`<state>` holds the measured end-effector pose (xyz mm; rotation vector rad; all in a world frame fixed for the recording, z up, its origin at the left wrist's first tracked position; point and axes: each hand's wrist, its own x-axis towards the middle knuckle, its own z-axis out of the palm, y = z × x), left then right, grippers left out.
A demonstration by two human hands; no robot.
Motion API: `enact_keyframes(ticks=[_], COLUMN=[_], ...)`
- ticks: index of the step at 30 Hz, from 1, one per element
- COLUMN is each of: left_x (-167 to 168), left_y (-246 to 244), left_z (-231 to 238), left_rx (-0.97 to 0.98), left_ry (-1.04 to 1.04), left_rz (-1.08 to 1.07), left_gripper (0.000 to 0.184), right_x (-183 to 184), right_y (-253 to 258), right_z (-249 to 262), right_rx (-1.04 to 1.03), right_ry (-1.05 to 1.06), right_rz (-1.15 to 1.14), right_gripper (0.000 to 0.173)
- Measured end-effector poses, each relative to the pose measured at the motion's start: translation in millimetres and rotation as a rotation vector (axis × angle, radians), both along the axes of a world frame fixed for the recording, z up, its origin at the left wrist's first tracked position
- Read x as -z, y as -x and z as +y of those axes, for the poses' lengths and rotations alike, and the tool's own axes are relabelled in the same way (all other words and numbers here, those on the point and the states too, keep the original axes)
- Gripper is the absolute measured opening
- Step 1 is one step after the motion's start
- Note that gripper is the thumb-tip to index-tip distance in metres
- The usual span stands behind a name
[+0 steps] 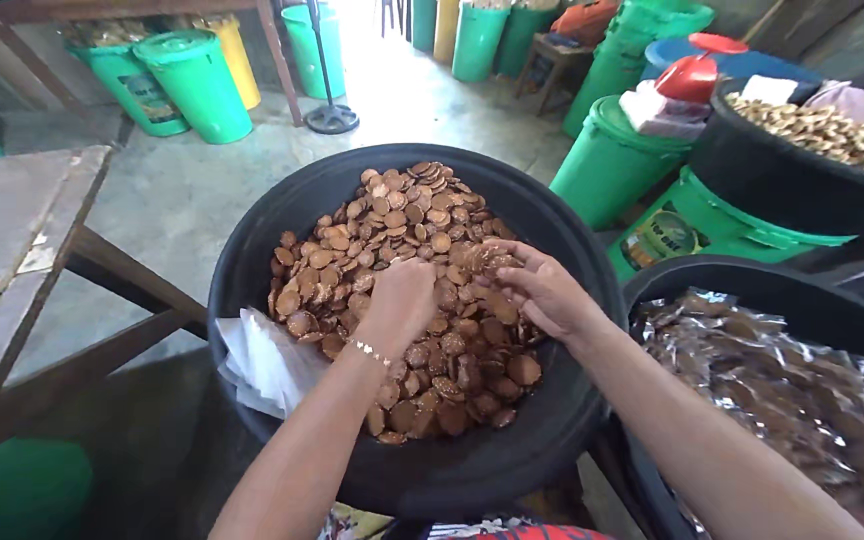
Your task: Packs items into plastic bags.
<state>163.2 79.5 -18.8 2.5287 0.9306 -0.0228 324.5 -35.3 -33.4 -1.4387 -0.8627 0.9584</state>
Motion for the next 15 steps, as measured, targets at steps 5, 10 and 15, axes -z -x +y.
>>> enact_keyframes(ticks=[5, 10, 15], left_x=[12, 28, 15], left_y=[-20, -14, 28], left_z=[-9, -26, 17], left_rx=[-0.001, 0.078, 0.133], left_ry=[0.028, -0.332, -0.135], left_rz=[-0.316, -0.682, -1.114], left_gripper=[0.037, 0.045, 0.04], right_x=[-7, -21, -38], right_y=[25, 38, 28], right_z=[5, 36, 38], right_rx=[-0.127, -0.07, -0.041], right_ry=[0.028, 0.219, -0.26], right_rz=[-1.206, -0.74, -0.919], right_gripper=[0.026, 0.03, 0.03])
